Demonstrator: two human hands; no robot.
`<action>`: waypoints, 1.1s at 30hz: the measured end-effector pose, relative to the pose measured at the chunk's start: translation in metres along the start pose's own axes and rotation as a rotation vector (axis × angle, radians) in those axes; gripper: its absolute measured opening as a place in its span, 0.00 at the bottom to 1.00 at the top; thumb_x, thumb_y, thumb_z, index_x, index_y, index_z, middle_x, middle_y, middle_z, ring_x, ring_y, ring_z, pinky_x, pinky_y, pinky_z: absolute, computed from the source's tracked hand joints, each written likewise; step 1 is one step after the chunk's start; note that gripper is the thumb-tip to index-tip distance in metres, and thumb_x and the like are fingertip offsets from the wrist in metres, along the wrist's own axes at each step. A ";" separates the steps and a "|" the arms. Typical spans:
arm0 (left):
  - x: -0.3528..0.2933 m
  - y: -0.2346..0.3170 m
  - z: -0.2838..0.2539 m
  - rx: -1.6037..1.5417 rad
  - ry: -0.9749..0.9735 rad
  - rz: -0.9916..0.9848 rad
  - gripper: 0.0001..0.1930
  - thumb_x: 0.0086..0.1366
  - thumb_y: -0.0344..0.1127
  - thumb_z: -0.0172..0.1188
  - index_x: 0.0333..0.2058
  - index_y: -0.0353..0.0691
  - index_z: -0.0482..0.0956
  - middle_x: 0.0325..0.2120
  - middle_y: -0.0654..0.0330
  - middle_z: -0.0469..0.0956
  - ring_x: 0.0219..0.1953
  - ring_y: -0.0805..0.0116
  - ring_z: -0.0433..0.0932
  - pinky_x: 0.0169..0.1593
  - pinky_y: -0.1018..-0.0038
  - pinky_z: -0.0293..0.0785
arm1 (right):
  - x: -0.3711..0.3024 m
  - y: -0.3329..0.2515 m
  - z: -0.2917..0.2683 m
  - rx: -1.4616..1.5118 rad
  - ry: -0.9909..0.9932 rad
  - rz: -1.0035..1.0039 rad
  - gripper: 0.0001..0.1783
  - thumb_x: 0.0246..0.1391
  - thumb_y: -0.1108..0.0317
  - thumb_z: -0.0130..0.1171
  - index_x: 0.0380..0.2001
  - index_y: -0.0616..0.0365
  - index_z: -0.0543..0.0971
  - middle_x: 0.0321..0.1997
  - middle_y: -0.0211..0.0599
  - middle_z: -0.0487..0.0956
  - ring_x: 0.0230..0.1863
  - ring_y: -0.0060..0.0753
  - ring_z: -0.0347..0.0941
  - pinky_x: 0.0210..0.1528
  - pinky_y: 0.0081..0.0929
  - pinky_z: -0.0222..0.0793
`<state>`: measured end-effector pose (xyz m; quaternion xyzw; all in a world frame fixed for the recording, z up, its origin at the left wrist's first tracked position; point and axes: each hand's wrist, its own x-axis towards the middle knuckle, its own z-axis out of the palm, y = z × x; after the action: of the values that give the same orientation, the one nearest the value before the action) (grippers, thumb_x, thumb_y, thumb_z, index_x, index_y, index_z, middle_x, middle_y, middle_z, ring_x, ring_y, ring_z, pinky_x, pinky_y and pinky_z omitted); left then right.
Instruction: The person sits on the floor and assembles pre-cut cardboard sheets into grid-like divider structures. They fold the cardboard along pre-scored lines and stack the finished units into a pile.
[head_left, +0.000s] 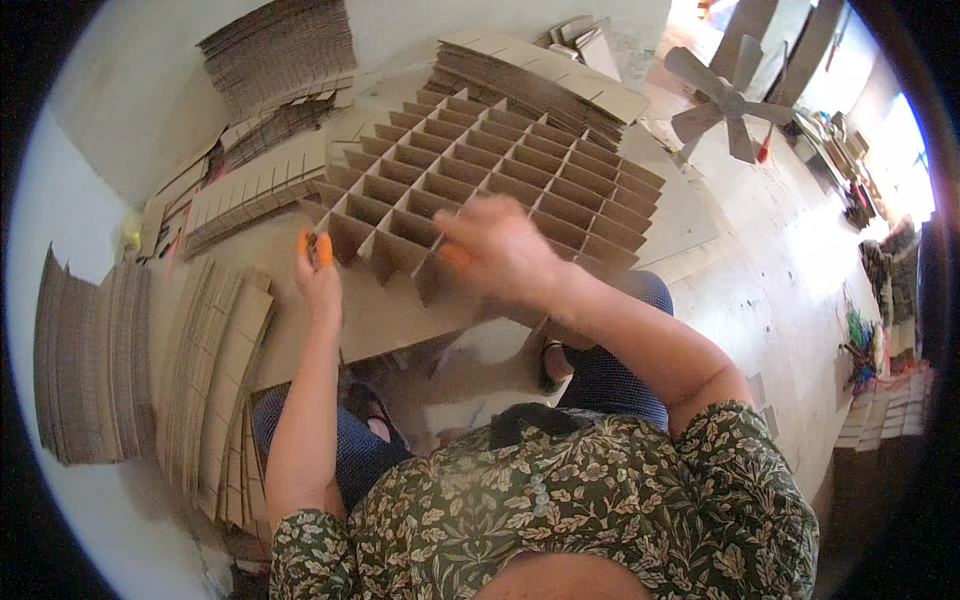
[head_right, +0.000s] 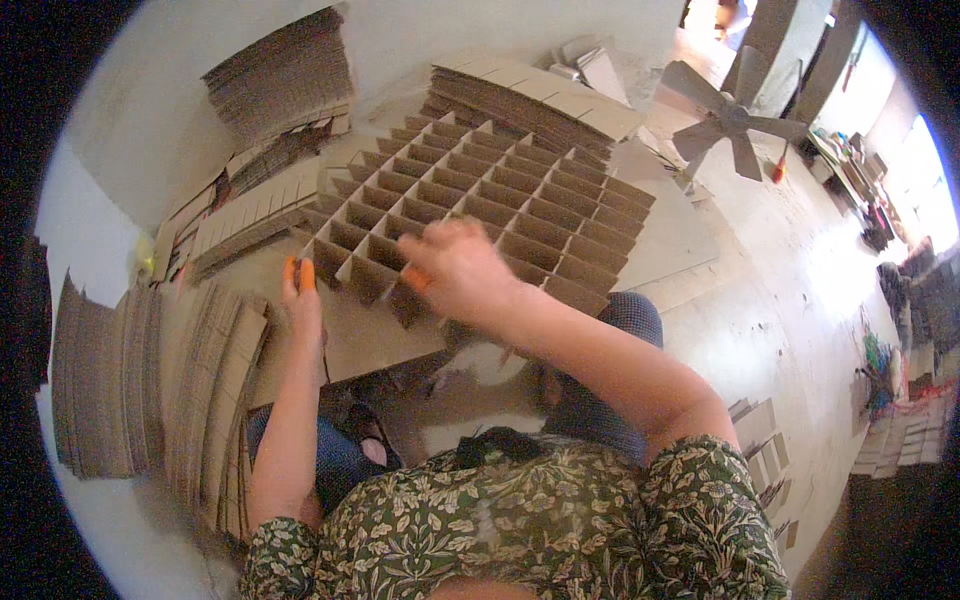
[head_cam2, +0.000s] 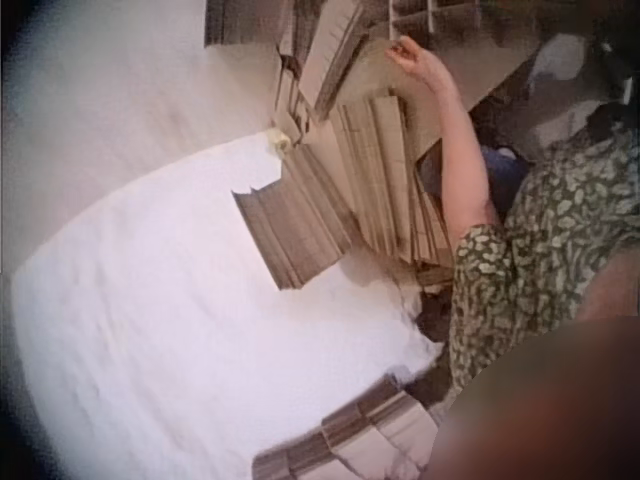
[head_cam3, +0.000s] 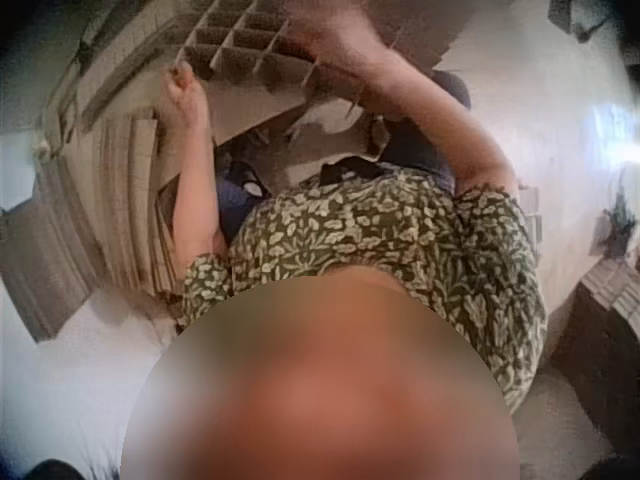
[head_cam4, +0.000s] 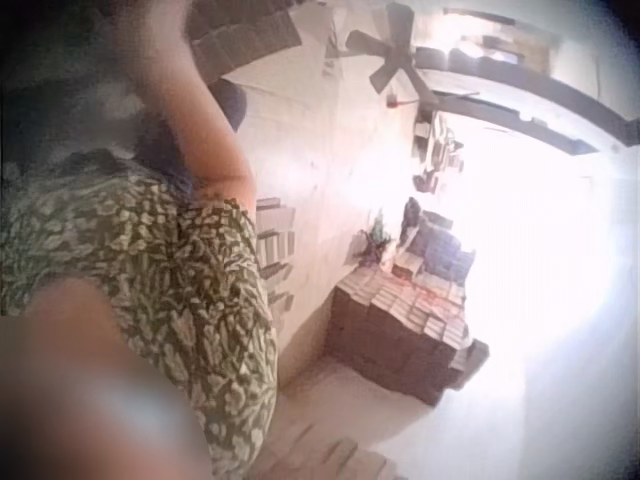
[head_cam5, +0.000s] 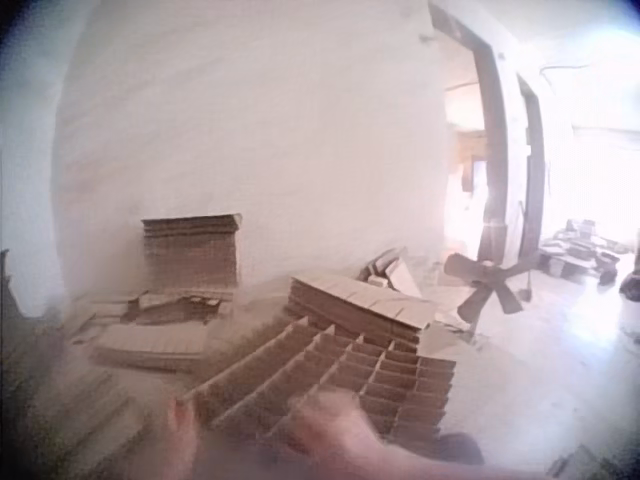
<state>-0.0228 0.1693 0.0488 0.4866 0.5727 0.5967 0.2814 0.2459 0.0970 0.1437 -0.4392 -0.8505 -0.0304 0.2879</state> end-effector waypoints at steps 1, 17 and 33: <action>-0.008 0.002 0.003 0.011 0.014 -0.048 0.30 0.68 0.45 0.51 0.62 0.34 0.56 0.58 0.52 0.61 0.58 0.64 0.62 0.60 0.72 0.56 | -0.009 0.023 -0.004 0.094 0.265 -0.008 0.16 0.50 0.63 0.58 0.43 0.54 0.74 0.38 0.42 0.75 0.47 0.48 0.70 0.48 0.48 0.62; -0.139 0.048 0.066 -0.417 -0.775 -0.346 0.37 0.68 0.62 0.28 0.66 0.39 0.48 0.65 0.54 0.51 0.66 0.61 0.51 0.67 0.68 0.44 | -0.041 0.037 -0.015 0.238 -0.315 0.606 0.66 0.33 0.27 0.62 0.56 0.79 0.54 0.45 0.69 0.73 0.48 0.60 0.72 0.47 0.39 0.71; -0.141 -0.022 0.041 -0.144 -0.796 -0.059 0.27 0.71 0.53 0.36 0.55 0.37 0.68 0.43 0.57 0.74 0.40 0.69 0.74 0.47 0.70 0.69 | -0.164 0.070 -0.129 0.493 0.341 0.826 0.21 0.42 0.75 0.56 0.44 0.64 0.74 0.33 0.45 0.79 0.33 0.36 0.74 0.37 0.33 0.70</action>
<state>0.0612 0.0648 -0.0140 0.6418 0.3894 0.3921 0.5317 0.4322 -0.0189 0.1527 -0.6466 -0.5287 0.2164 0.5056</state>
